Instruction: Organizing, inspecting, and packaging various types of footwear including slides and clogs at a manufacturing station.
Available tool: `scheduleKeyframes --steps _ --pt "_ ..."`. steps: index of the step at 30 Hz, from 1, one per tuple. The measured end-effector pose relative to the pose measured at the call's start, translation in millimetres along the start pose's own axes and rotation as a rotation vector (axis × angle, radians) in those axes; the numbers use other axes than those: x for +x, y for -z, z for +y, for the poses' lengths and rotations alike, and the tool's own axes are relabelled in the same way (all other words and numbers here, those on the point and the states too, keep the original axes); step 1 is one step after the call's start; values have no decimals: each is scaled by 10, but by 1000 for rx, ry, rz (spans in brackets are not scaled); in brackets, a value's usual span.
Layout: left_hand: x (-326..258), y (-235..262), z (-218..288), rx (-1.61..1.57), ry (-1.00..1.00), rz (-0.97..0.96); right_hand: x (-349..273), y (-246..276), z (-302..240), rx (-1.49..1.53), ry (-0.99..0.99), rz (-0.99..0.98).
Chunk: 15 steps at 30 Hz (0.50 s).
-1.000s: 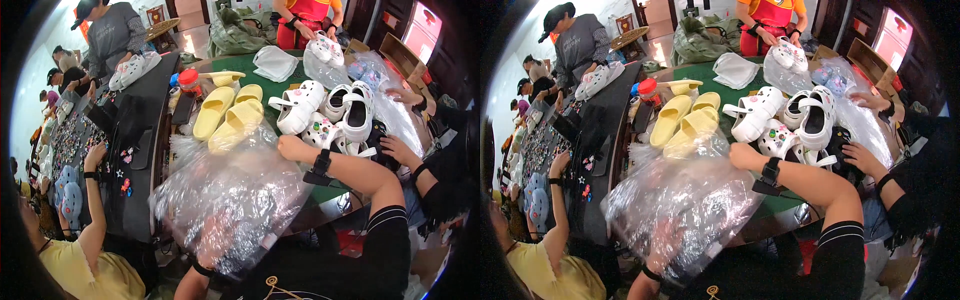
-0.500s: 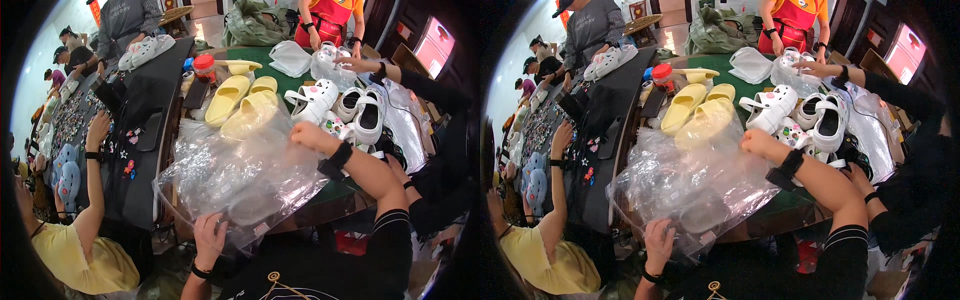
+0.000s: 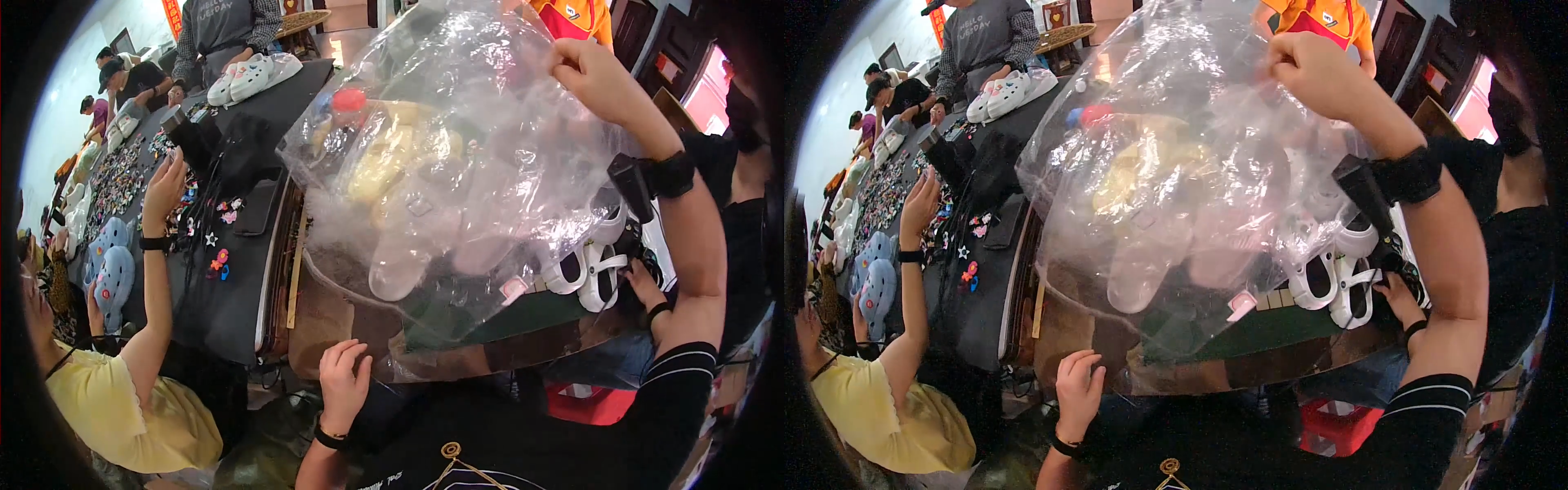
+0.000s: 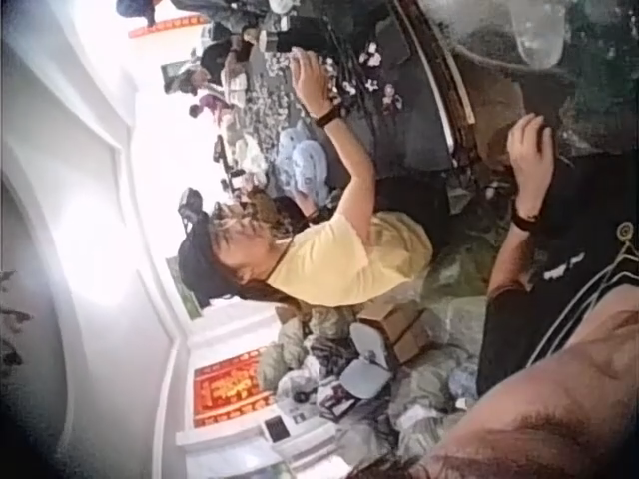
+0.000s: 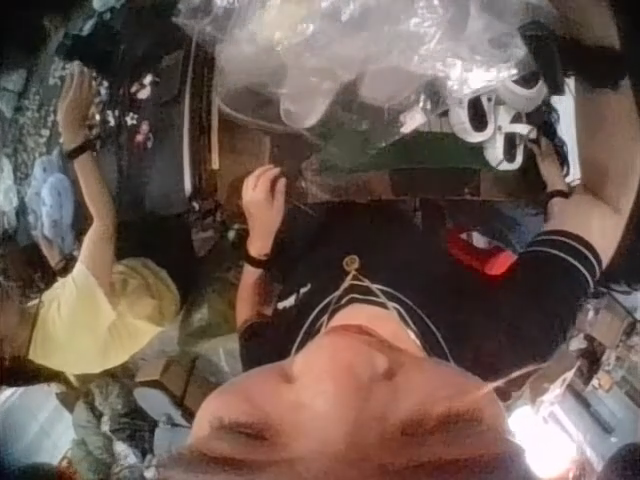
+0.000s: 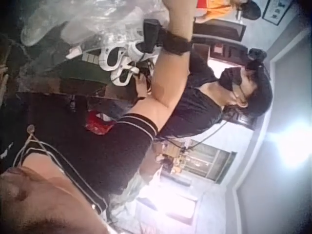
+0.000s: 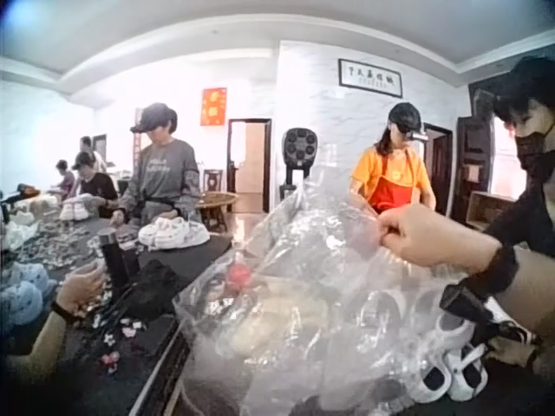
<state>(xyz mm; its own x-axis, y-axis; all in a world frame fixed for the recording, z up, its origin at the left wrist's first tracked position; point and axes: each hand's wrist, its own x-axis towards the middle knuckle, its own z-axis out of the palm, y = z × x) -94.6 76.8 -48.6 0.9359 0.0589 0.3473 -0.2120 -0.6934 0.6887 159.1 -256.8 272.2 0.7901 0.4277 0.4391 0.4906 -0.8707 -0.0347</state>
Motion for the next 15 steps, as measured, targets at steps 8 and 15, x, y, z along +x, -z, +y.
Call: scheduleKeyframes --steps 8,15 --pt "53 131 19 -19 -1 13 677 890 1205 32 134 70" --pt "361 506 174 -36 -135 278 61 2741 3348 11 206 48"
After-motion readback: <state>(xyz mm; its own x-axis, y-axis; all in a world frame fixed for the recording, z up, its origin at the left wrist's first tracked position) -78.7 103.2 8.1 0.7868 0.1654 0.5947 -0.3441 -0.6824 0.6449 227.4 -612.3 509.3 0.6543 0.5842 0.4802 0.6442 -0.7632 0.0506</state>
